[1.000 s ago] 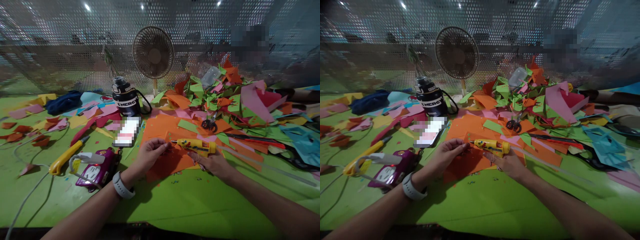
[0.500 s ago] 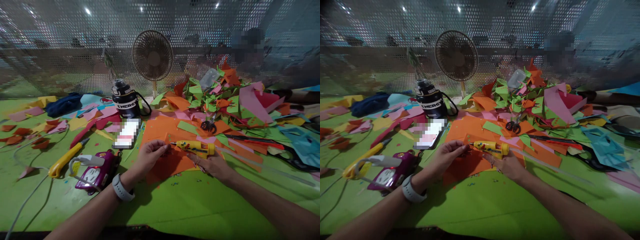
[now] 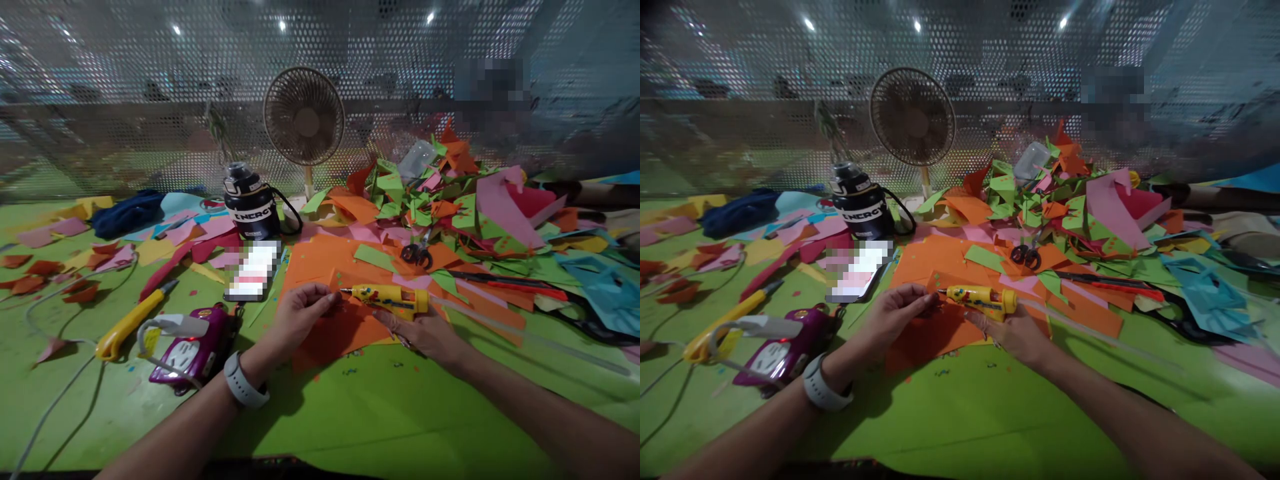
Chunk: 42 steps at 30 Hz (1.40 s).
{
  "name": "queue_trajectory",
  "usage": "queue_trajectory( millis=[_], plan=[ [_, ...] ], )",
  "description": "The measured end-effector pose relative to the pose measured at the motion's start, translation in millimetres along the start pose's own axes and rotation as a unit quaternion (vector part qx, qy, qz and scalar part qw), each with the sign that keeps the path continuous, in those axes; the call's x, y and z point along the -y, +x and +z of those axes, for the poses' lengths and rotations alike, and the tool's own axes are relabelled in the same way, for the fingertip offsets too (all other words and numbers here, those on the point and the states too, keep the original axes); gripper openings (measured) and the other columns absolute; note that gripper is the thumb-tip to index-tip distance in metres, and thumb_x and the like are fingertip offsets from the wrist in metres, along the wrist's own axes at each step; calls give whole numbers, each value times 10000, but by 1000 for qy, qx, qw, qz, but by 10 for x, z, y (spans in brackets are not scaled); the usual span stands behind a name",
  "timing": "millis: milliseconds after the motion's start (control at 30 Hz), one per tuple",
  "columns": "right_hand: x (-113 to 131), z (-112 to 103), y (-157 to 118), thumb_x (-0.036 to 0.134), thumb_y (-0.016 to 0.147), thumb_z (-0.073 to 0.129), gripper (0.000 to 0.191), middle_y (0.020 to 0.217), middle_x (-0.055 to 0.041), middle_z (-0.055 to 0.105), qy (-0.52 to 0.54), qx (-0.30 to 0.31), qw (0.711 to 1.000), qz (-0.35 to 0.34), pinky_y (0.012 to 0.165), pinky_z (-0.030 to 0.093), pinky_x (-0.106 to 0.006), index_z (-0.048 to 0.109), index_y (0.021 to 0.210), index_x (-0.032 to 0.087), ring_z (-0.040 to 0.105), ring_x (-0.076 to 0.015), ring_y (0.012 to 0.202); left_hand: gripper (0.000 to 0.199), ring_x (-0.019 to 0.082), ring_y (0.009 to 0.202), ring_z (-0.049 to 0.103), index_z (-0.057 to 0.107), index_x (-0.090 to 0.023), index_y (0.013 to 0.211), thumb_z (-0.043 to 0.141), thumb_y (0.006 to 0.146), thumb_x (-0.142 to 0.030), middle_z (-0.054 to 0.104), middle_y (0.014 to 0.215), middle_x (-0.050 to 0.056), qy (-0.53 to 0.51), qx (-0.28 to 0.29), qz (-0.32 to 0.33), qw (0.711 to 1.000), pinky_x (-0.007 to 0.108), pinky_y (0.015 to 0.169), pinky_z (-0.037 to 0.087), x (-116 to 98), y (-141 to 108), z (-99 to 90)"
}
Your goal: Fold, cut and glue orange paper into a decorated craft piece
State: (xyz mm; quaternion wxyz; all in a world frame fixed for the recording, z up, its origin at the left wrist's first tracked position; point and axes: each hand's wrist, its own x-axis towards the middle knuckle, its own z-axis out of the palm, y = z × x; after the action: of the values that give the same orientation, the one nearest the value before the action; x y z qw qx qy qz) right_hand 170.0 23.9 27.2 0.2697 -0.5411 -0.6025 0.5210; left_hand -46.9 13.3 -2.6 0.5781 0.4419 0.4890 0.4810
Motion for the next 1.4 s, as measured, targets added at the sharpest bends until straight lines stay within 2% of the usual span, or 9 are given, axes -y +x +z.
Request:
queue_trajectory(
  millis=[200,300,533,633,733,900,1067,1267,1400],
  plan=[
    [-52,10,9,546,611,767,462,706,-44,695,8,7,1000,2,480,466,-265,744,881,172,527,-142,543,190,144,664,658,686,-178,740,764,719,-350,732,718,28,6,8,4,1000,264,680,521,17,15,-8],
    [-81,1,11,559,633,753,491,770,-51,717,10,8,1000,-2,515,492,-264,740,938,174,567,-149,582,222,142,668,660,691,-175,749,772,706,-376,735,720,31,7,3,2,1000,254,674,521,12,8,-3],
    [-53,-20,7,584,614,738,507,880,-74,752,-11,8,1000,-2,678,577,-323,747,939,195,682,-240,793,304,136,651,657,680,-159,741,799,654,-425,730,694,24,-2,-1,2,1000,246,660,526,-3,8,7],
    [-33,-16,5,551,623,739,490,929,-82,758,0,13,1000,-22,785,586,-352,748,967,202,692,-268,900,284,145,662,665,674,-165,747,794,661,-408,731,697,24,-5,-1,-1,1000,264,675,533,14,12,-5],
    [-37,-15,7,526,635,730,462,936,-83,760,5,18,999,-34,835,583,-364,752,970,207,694,-272,924,233,145,664,666,680,-173,753,770,695,-380,732,707,26,-1,3,3,1000,276,688,533,34,15,-16],
    [-59,-12,11,539,659,694,403,835,-76,756,-22,11,999,-47,797,593,-378,763,894,219,693,-280,892,198,152,669,665,686,-177,753,745,724,-364,732,719,34,16,5,15,1000,285,692,531,34,14,-16],
    [-58,-4,5,556,637,711,458,849,-79,749,3,6,999,-41,792,584,-363,755,925,202,688,-269,866,219,149,665,664,691,-172,750,755,712,-379,733,714,34,18,6,14,1000,276,691,536,-3,-4,-4],
    [-72,0,-9,524,675,708,475,518,-25,598,-7,16,1000,-12,603,549,-310,745,971,154,647,-231,681,231,135,649,660,703,-184,746,769,693,-399,727,688,13,12,9,21,1000,252,667,539,0,3,-6],
    [-74,6,-10,484,685,705,487,623,-50,658,9,16,1000,-18,627,547,-308,733,1025,137,649,-227,724,258,135,653,658,706,-179,748,778,682,-417,729,693,15,15,6,21,1000,246,669,537,6,1,-5]
  ],
)
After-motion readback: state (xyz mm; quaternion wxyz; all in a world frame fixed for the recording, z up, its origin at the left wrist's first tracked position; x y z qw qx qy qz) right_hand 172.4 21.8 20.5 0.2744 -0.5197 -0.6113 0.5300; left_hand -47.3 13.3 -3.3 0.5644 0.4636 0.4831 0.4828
